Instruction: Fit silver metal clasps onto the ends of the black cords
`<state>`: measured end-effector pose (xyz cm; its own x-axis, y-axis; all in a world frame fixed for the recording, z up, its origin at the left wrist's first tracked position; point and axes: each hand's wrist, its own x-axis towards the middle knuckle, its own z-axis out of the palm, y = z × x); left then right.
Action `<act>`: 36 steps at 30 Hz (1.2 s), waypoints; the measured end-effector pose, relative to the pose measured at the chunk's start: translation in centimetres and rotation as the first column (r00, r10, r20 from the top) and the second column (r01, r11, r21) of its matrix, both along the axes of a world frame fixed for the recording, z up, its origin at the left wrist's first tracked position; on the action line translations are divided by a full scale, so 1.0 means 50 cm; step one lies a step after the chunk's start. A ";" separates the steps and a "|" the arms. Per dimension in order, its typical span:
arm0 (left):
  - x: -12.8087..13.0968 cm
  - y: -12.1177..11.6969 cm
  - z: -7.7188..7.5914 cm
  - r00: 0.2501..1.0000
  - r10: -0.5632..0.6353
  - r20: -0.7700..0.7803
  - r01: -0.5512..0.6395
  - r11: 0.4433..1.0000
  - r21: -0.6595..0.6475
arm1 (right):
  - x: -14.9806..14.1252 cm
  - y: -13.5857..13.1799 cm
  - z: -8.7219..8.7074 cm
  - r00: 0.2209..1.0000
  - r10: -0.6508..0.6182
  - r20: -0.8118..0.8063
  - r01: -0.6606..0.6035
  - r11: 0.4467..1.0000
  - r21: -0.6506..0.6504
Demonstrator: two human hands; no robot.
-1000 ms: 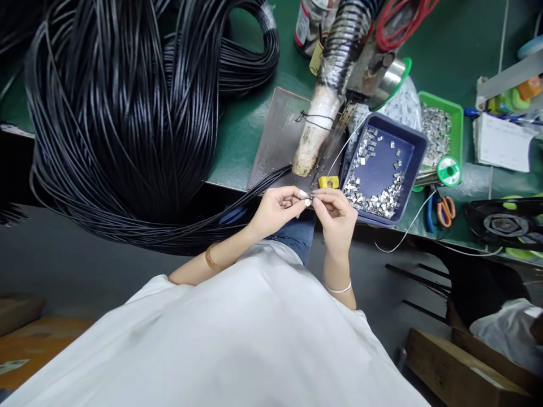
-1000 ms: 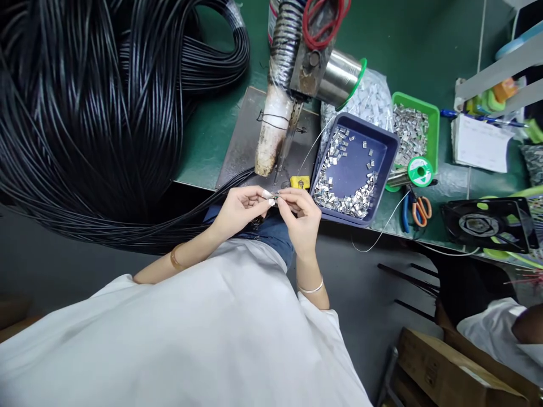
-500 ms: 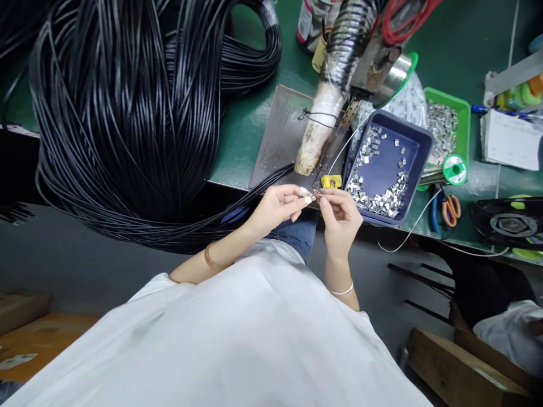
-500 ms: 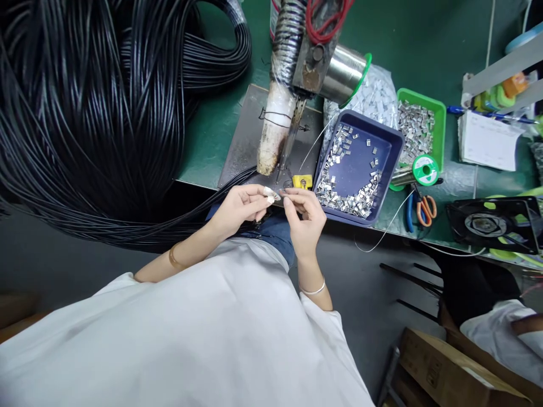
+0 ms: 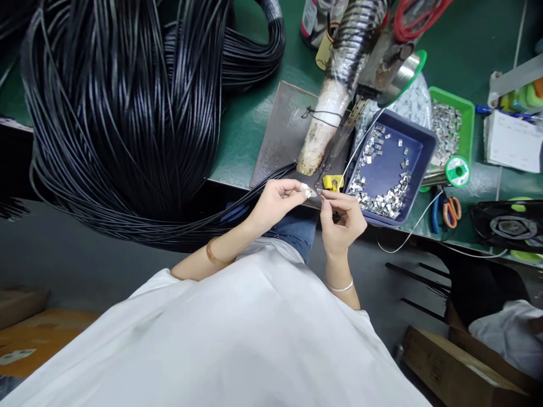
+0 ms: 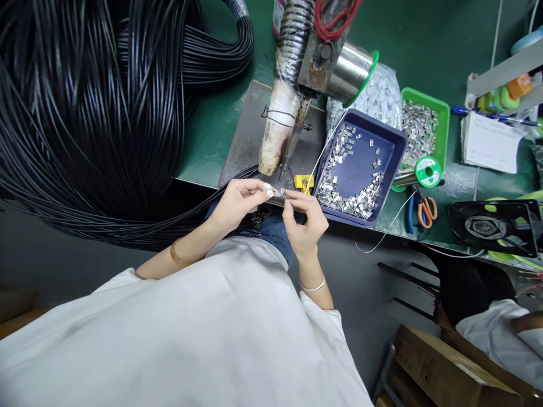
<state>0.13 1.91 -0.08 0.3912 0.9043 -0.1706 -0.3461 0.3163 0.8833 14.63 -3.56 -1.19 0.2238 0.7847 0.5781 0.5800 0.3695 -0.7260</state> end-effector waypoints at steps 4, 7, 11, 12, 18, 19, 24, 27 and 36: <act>0.003 0.006 0.000 1.000 0.010 -0.019 -0.009 1.000 0.015 | 0.007 0.006 0.003 0.984 0.023 0.178 -0.036 0.997 0.073; 0.009 0.010 -0.003 0.999 0.036 -0.030 -0.035 0.999 0.037 | 0.009 0.010 0.002 0.966 0.017 0.259 -0.048 0.992 0.114; 0.014 0.014 -0.005 0.996 0.069 -0.057 -0.063 0.993 0.103 | 0.006 0.014 -0.002 0.965 -0.019 0.263 -0.013 0.993 0.118; 0.014 0.014 -0.004 0.994 0.080 -0.073 -0.071 0.990 0.122 | 0.004 0.015 -0.003 0.970 -0.030 0.243 0.004 0.994 0.105; 0.013 0.011 0.000 0.967 0.149 -0.208 -0.100 0.969 0.228 | -0.006 0.019 0.000 0.984 -0.055 0.169 0.049 0.998 0.036; 0.013 0.010 0.001 0.963 0.155 -0.221 -0.103 0.967 0.233 | -0.006 0.020 0.002 0.985 -0.055 0.165 0.050 0.998 0.035; 0.014 0.006 0.009 0.959 0.167 -0.230 -0.114 0.967 0.227 | -0.010 0.020 0.013 0.981 -0.075 0.179 0.072 0.997 0.023; 0.012 0.007 0.008 0.960 0.163 -0.228 -0.112 0.969 0.222 | -0.010 0.018 0.015 0.979 -0.071 0.193 0.066 0.997 0.034; 0.012 0.008 0.003 0.965 0.123 -0.233 -0.078 0.978 0.193 | -0.009 0.021 0.008 0.980 -0.081 0.179 0.076 0.996 0.037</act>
